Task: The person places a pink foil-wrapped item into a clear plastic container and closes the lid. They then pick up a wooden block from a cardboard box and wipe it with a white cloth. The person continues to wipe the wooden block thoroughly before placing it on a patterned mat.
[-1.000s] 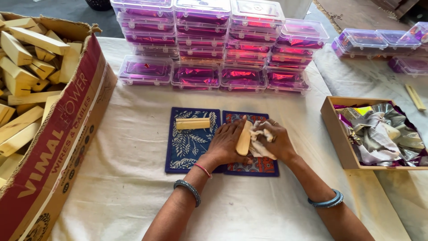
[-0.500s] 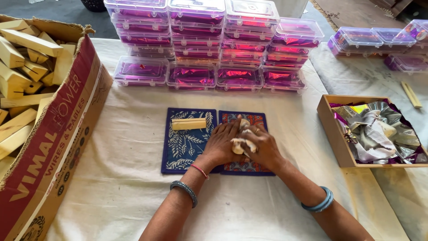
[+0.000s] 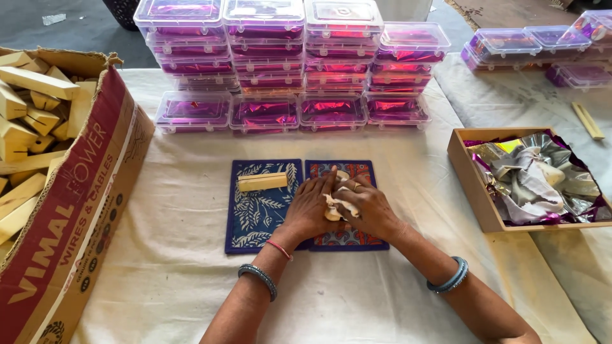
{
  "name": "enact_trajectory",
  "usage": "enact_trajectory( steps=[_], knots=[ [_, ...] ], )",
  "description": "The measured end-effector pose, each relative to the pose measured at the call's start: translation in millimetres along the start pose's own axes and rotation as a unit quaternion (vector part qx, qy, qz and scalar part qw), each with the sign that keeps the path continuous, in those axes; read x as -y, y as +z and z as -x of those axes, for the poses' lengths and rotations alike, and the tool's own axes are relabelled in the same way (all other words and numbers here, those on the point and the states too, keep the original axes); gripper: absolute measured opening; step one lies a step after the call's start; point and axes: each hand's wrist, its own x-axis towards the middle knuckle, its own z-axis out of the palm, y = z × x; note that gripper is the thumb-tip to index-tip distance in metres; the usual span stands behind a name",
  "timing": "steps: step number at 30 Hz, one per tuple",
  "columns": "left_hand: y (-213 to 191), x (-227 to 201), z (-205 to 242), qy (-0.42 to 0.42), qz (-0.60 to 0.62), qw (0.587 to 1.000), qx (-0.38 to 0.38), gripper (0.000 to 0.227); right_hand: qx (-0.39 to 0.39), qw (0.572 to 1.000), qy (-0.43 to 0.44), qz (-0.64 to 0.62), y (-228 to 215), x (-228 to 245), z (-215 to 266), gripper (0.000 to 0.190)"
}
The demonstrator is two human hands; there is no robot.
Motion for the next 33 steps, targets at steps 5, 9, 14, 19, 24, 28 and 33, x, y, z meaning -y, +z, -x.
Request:
enact_trajectory(
  steps=[5, 9, 14, 19, 24, 28, 33],
  knots=[
    [-3, -3, 1, 0.004, -0.004, 1.0, -0.01, 0.14, 0.002, 1.0, 0.009, -0.002, 2, -10, -10, 0.021],
    [0, -2, 2, 0.003, -0.016, 1.0, -0.011, 0.138, -0.021, 0.999, 0.028, 0.027, 8, -18, -7, 0.024],
    [4, 0, 1, 0.014, -0.005, 0.999, -0.029, 0.139, -0.014, 1.0, 0.006, 0.02, 8, -15, 1, 0.03],
    [0, -1, 2, 0.016, -0.026, 0.999, -0.025, 0.14, 0.025, 0.997, -0.025, -0.063, -3, 0, 1, 0.021],
    [-5, 0, 2, 0.015, -0.008, 0.999, -0.044, 0.124, -0.025, 0.991, -0.021, -0.127, 2, -22, 4, 0.02],
    [7, 6, -2, -0.004, 0.051, 0.991, -0.126, 0.076, -0.124, 0.958, 0.177, -0.189, 5, -48, 8, 0.02],
    [14, 6, -9, -0.099, 0.261, 0.948, -0.156, 0.048, -0.207, 0.911, 0.256, -0.248, 7, -52, 11, 0.019]
  ],
)
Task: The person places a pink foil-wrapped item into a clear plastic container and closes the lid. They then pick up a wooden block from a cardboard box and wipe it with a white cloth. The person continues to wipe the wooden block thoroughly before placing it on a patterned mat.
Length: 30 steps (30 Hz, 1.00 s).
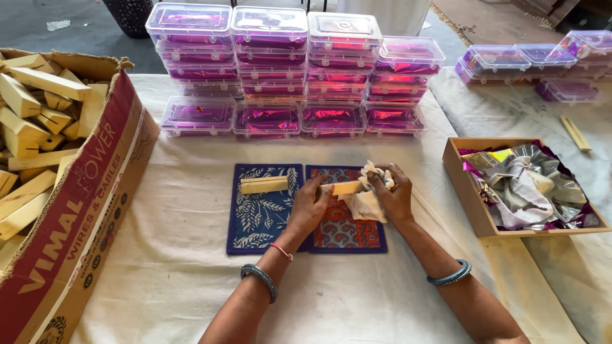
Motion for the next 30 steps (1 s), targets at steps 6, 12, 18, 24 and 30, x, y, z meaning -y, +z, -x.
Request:
enact_trajectory(
  steps=[6, 12, 18, 24, 30],
  knots=[
    [6, 3, 0, 0.016, 0.104, 0.994, -0.001, 0.047, 0.022, 0.996, -0.071, 0.058, 8, 15, 8, 0.019],
    [-11, -29, 6, -0.068, 0.069, 0.995, 0.029, 0.047, 0.019, 0.983, -0.113, 0.141, 14, 33, 19, 0.022],
    [-14, -22, 11, 0.06, 0.047, 0.996, 0.054, 0.047, 0.027, 0.961, -0.214, 0.174, 16, 49, 25, 0.027],
    [-4, -27, 17, 0.046, -0.006, 0.998, 0.041, 0.038, 0.007, 0.966, -0.165, 0.197, 15, 22, 19, 0.022],
    [1, -18, 15, 0.044, -0.084, 0.994, 0.047, 0.034, 0.035, 0.96, -0.21, 0.184, 34, 64, 45, 0.025]
  ],
)
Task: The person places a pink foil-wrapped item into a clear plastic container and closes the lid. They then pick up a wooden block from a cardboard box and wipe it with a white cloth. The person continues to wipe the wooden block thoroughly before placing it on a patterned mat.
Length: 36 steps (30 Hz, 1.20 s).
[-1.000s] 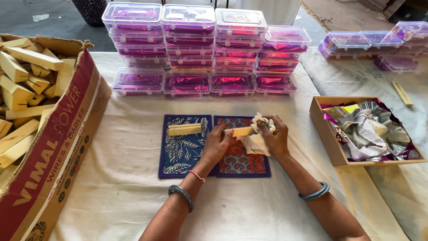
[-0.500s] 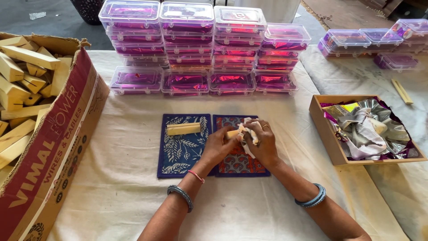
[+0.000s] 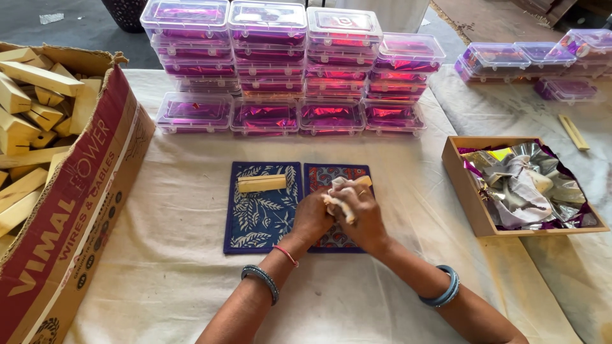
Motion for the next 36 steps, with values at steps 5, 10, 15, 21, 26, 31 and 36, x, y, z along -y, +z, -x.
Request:
enact_trajectory(
  steps=[5, 10, 15, 21, 26, 31, 36],
  knots=[
    [-5, -7, 3, 0.005, 0.003, 1.0, 0.009, 0.029, 0.011, 1.0, -0.014, 0.008, 1, -23, -1, 0.028],
    [-9, -14, 4, 0.019, 0.015, 1.0, -0.007, 0.031, 0.024, 0.99, 0.138, 0.032, -4, -69, -11, 0.019],
    [-8, -11, 3, 0.002, -0.005, 1.0, -0.001, 0.029, 0.004, 0.992, 0.113, 0.057, -5, -68, -9, 0.016],
    [-6, -5, 2, 0.001, 0.006, 1.0, 0.002, 0.031, -0.013, 0.999, -0.008, 0.048, 0, -23, 2, 0.025],
    [-2, 0, 2, 0.009, -0.007, 1.0, 0.002, 0.032, 0.024, 0.997, -0.078, 0.002, -11, -2, -2, 0.034],
    [-7, -9, 2, 0.001, -0.007, 1.0, 0.006, 0.033, 0.014, 0.999, 0.024, 0.035, -8, -59, -10, 0.027],
    [-9, -12, 2, 0.002, -0.011, 1.0, 0.006, 0.035, 0.031, 0.987, 0.151, 0.051, -11, -73, -13, 0.018]
  ],
)
